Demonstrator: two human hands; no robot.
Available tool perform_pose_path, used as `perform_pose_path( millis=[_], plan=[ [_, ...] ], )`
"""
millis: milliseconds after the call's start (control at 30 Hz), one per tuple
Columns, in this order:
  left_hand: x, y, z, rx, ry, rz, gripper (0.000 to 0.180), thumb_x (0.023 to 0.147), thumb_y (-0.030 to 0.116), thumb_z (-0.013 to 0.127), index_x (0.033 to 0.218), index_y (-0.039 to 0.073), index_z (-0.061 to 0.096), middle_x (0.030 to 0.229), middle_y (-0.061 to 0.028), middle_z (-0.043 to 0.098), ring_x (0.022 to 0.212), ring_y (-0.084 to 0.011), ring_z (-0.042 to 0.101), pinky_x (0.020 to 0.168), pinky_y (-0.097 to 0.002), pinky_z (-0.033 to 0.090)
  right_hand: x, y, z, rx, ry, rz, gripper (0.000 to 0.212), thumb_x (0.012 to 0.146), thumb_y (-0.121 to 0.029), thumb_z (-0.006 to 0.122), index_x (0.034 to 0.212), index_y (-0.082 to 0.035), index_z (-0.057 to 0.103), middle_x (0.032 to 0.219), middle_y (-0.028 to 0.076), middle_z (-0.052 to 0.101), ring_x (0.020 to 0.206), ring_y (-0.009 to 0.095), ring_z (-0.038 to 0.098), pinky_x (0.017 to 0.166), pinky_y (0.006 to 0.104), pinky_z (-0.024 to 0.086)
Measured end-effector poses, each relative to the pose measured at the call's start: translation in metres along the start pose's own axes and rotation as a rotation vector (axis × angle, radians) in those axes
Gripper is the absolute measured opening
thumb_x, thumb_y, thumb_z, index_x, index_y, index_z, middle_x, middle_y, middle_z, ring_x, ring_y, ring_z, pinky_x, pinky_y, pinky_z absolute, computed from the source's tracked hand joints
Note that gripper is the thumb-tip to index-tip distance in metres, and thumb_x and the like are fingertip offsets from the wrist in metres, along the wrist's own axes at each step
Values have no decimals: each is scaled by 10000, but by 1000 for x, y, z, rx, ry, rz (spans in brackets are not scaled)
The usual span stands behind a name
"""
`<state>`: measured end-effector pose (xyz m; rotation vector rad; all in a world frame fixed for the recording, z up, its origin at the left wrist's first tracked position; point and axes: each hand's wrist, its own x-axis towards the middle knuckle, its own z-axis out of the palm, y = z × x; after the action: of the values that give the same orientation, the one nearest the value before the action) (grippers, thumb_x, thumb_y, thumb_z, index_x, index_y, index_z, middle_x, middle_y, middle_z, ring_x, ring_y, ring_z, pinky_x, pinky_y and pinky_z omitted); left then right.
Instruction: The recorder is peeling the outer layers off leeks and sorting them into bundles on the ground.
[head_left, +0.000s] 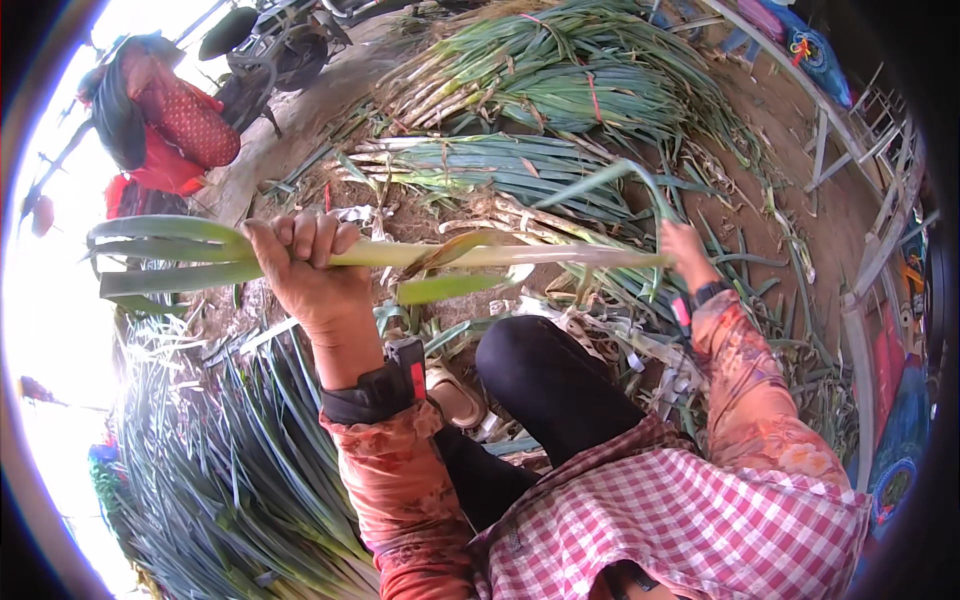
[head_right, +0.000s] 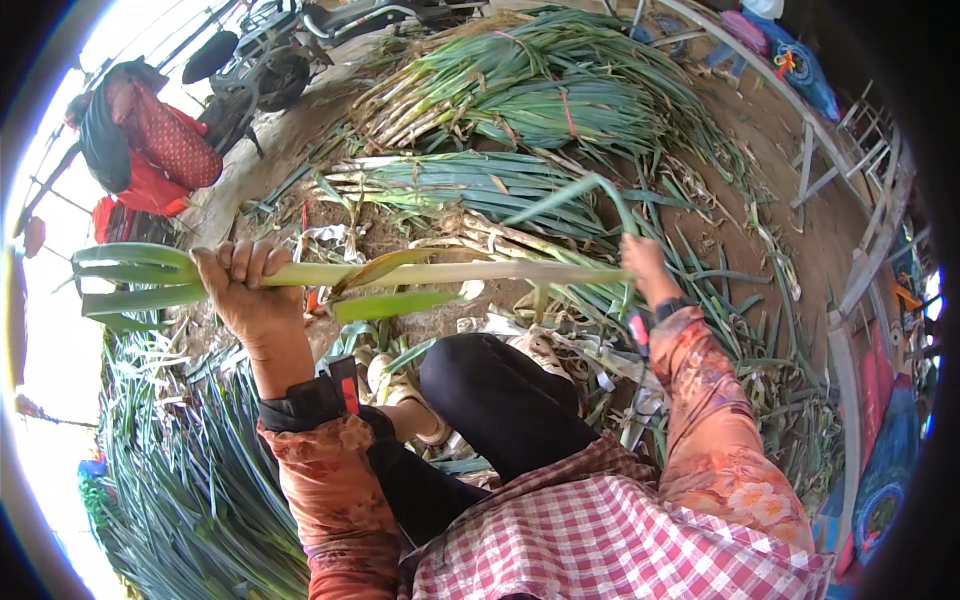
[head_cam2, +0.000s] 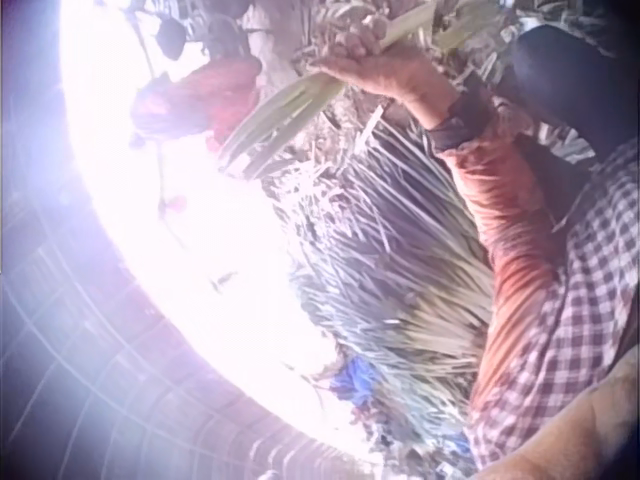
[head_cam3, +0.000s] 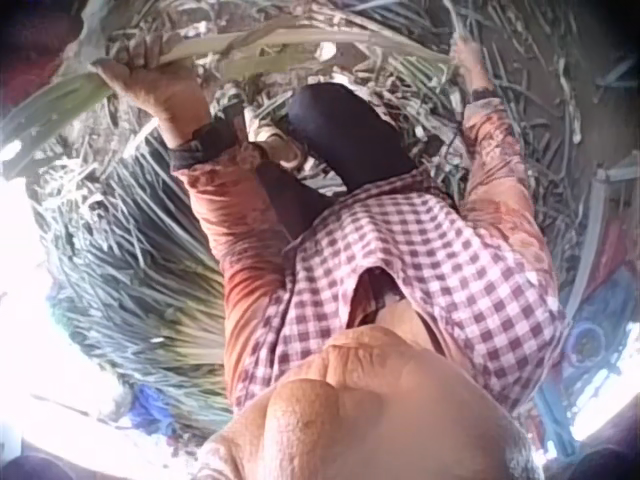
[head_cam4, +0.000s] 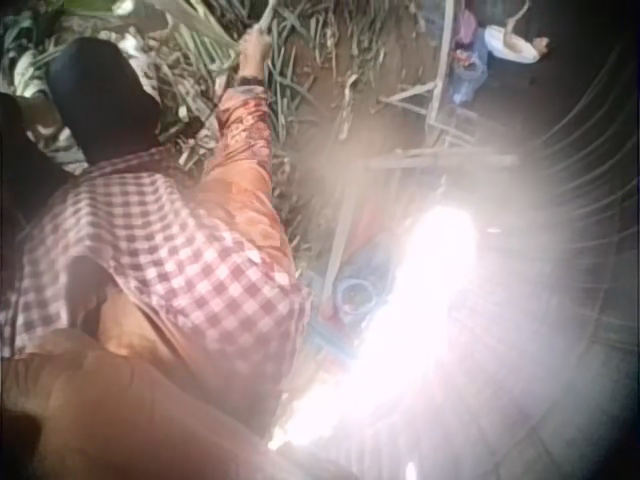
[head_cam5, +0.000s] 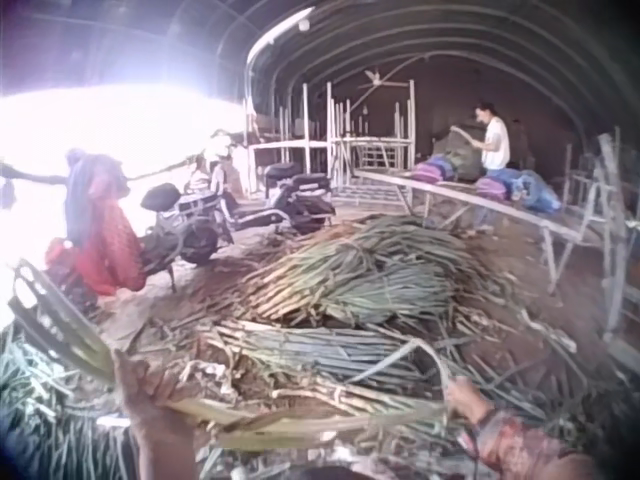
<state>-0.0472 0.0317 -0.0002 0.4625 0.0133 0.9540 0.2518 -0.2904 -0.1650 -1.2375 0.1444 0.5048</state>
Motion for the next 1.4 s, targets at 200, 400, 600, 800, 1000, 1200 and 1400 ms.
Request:
perform_pose_path(
  millis=[200,400,600,800,1000,1200,1400],
  plan=[
    [3,38,-14,-18,-11,144,306,802,347,517,603,154,386,467,70,297,412,-29,268,402,-190,259,11,-24,-131,-1135,757,-307,426,740,-347,488,719,67,583,591,160,563,535,243,573,500,371,433],
    [6,33,-25,27,240,251,291,813,309,507,627,137,364,505,60,316,417,-42,290,403,-188,296,-8,-34,-94,-1598,439,-318,429,751,-376,498,848,36,568,826,248,556,840,366,535,724,420,409],
    [11,8,-12,116,387,157,145,733,96,493,639,87,383,545,-20,405,469,-146,422,638,-382,441,-106,-33,162,-1103,-378,-1213,365,755,-265,568,994,3,504,970,170,533,882,307,517,764,356,416],
    [8,-10,1,282,404,108,88,755,34,449,821,-23,464,873,-178,530,918,-290,516,867,-507,362,-154,18,255,-970,-732,-1246,378,742,-179,589,1070,-22,483,888,125,573,790,244,561,704,285,442],
    [-3,-16,6,364,57,-19,167,798,56,484,954,15,441,1023,-195,510,1022,-308,467,837,-448,400,-136,4,261,-529,-1021,-512,256,758,-140,573,995,-43,560,774,121,603,706,156,581,635,231,436],
    [1,-25,4,475,271,55,125,775,79,553,881,44,496,794,-113,595,770,-234,594,633,-335,515,-150,12,266,-751,-668,-1330,261,673,-129,623,917,-44,579,797,95,566,738,238,548,660,307,434],
    [0,-33,4,516,325,81,141,772,81,557,891,42,491,782,-108,591,716,-199,599,542,-273,517,-147,9,264,-819,-629,-1492,144,640,-131,615,752,-60,560,731,75,527,692,239,508,621,334,411]
  ],
)
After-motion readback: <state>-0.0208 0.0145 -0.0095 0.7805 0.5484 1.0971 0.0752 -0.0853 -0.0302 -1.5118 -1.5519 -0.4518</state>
